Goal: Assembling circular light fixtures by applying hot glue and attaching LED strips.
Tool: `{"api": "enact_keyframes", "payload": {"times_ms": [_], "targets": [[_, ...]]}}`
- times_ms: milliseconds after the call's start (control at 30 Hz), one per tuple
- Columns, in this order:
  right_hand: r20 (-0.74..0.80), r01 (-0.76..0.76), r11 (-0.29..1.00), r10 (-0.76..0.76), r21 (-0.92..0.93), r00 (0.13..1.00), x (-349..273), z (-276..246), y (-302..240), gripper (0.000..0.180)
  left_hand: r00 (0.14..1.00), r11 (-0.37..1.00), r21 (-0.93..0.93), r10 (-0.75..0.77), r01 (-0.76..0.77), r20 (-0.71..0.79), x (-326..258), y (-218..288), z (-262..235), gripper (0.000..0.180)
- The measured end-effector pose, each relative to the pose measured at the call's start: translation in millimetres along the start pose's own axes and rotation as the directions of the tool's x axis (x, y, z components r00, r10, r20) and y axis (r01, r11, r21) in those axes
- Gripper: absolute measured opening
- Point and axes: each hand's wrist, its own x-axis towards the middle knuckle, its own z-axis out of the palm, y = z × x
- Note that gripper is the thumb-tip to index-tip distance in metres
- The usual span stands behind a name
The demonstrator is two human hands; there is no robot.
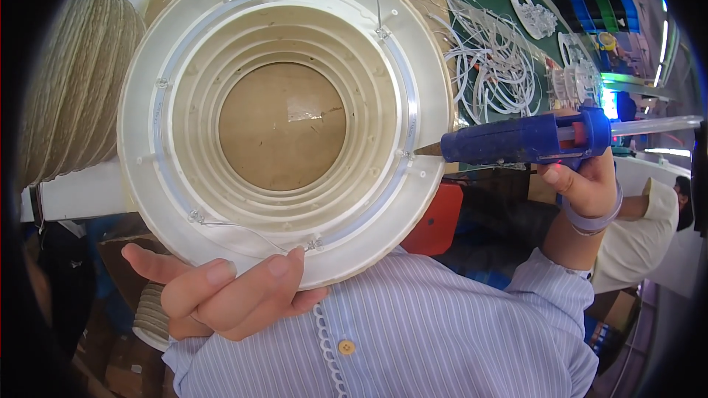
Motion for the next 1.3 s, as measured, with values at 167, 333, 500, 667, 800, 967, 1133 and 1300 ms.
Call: {"api": "enact_keyframes", "payload": {"times_ms": [167,333,500,667,800,967,1133,1300], "targets": [[-0.129,0.011,1.0,-0.007,0.028,0.992,1,4,8,0.053,0.997,0.999,0.0,-0.04,0.04,-0.061,-1,5,1,0.023],[-0.053,0.059,0.998,-0.059,0.003,0.997,26,1,9,0.045,1.0,0.995,-0.094,-0.02,0.021,0.007,-5,3,-1,0.021],[-0.16,0.081,0.996,-0.085,-0.029,0.983,42,22,1,0.037,0.999,0.993,-0.115,-0.009,0.013,0.032,-5,-2,-7,0.024],[-0.062,0.052,0.994,-0.058,-0.099,0.996,52,21,-3,0.029,0.997,0.992,-0.119,-0.024,0.032,0.069,-3,-1,-11,0.023],[-0.071,-0.005,0.994,-0.003,-0.11,0.997,54,22,-3,0.027,0.996,0.989,-0.144,-0.016,0.029,0.086,-4,-3,-12,0.021],[-0.057,-0.018,0.993,0.012,-0.116,0.998,53,19,-3,0.026,0.997,0.986,-0.155,-0.043,0.053,0.062,-3,1,-11,0.018],[-0.069,-0.008,0.994,0.001,-0.108,0.998,52,19,-3,0.025,0.998,0.986,-0.154,0.064,-0.068,-0.029,0,-6,-5,0.017],[-0.093,-0.014,0.993,0.003,-0.114,0.996,54,21,-5,0.023,0.998,0.987,-0.152,0.048,-0.052,-0.035,1,-6,-5,0.017]]}}
